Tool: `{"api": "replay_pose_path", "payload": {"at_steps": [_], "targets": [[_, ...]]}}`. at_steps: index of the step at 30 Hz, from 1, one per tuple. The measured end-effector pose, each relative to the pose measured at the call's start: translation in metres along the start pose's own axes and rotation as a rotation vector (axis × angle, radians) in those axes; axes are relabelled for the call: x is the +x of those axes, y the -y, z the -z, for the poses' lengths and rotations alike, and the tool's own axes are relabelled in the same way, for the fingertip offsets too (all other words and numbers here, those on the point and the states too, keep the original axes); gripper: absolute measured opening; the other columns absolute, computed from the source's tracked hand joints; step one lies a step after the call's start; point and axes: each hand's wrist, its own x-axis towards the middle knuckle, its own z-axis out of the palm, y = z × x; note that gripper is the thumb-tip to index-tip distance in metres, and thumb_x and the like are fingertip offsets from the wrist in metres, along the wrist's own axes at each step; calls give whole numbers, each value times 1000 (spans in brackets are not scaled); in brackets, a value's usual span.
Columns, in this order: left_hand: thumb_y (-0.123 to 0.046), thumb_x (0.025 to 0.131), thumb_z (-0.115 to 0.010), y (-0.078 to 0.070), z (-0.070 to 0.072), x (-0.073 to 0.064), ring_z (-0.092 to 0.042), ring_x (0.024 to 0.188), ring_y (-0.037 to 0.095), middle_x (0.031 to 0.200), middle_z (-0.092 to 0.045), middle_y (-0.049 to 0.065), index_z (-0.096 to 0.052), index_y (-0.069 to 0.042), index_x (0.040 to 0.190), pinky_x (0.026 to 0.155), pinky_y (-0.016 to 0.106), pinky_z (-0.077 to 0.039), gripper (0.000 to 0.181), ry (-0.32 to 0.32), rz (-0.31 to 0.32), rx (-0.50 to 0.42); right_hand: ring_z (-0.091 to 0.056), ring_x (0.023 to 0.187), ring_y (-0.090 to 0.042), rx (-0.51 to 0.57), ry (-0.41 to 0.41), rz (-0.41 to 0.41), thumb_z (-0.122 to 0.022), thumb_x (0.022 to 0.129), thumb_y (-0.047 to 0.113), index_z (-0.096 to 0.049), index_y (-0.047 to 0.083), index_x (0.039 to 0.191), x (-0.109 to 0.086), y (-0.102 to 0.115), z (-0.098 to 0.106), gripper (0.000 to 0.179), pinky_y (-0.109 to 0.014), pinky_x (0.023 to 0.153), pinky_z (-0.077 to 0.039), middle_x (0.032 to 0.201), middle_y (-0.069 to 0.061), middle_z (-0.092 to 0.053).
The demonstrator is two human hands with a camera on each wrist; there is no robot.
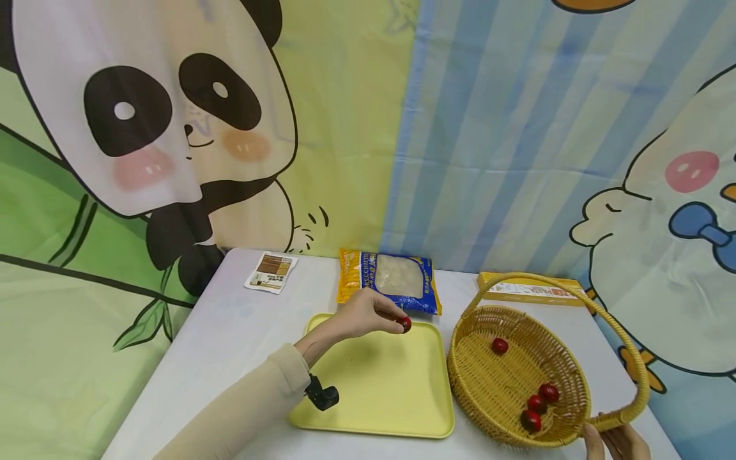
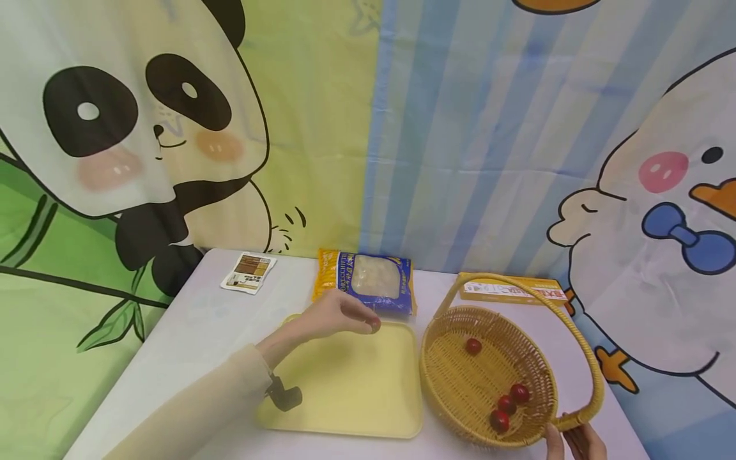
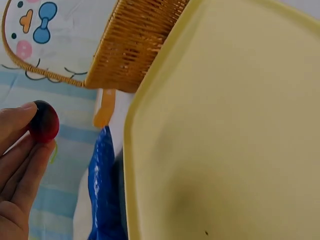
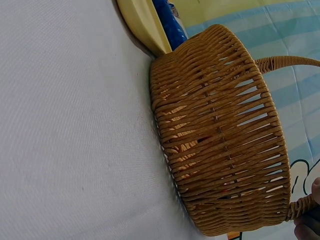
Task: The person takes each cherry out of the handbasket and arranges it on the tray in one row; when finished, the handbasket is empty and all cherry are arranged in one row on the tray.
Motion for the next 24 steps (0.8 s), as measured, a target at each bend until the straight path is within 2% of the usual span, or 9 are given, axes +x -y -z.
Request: {"api": "replay_pose_path", "payload": {"at_steps": [2, 8, 12, 16, 20, 24], "targets": [[-20, 88, -86, 6, 5, -4, -77, 92, 11, 99, -81, -4, -84, -18, 106, 83, 31, -63, 18, -7, 16, -18, -49, 143, -43, 9, -4, 3, -55, 108, 34, -43, 12, 158, 0, 0, 0, 56, -34, 122, -39, 149, -26, -52], [-19, 87, -87, 25, 18, -17, -77, 89, 16, 99, -81, -3, -85, -19, 106, 87, 52, -62, 19, -43, 68, -43, -50, 142, -36, 19, -11, 16, -55, 108, 33, -44, 12, 157, 0, 0, 0, 55, -31, 121, -40, 148, -27, -51], [-20, 86, -88, 39, 27, -24, -77, 89, 15, 99, -81, -3, -85, -20, 106, 82, 41, -63, 20, -60, 79, -5, -50, 144, -31, 20, 1, 32, -54, 108, 32, -44, 10, 157, 1, 0, 1, 55, -30, 121, -40, 146, -30, -51], [-20, 85, -89, 51, 34, -32, -77, 88, 13, 97, -81, -2, -85, -19, 103, 77, 27, -60, 19, -65, 94, 36, -48, 146, -33, 17, 14, 32, -53, 108, 32, -44, 9, 157, 2, -1, 1, 55, -31, 122, -39, 145, -30, -52], [-19, 84, -89, 60, 41, -38, -77, 88, 12, 96, -82, 0, -85, -16, 102, 78, 27, -59, 18, -64, 105, 72, -48, 146, -34, 17, 7, 20, -53, 108, 32, -44, 11, 157, 1, 0, 1, 54, -31, 121, -40, 146, -27, -53], [-18, 85, -88, 63, 45, -41, -77, 89, 12, 98, -82, 0, -85, -16, 101, 80, 29, -58, 17, -60, 121, 98, -49, 145, -32, 27, -9, 18, -55, 108, 32, -45, 13, 157, -1, 1, 0, 53, -29, 120, -40, 146, -25, -54]]}}
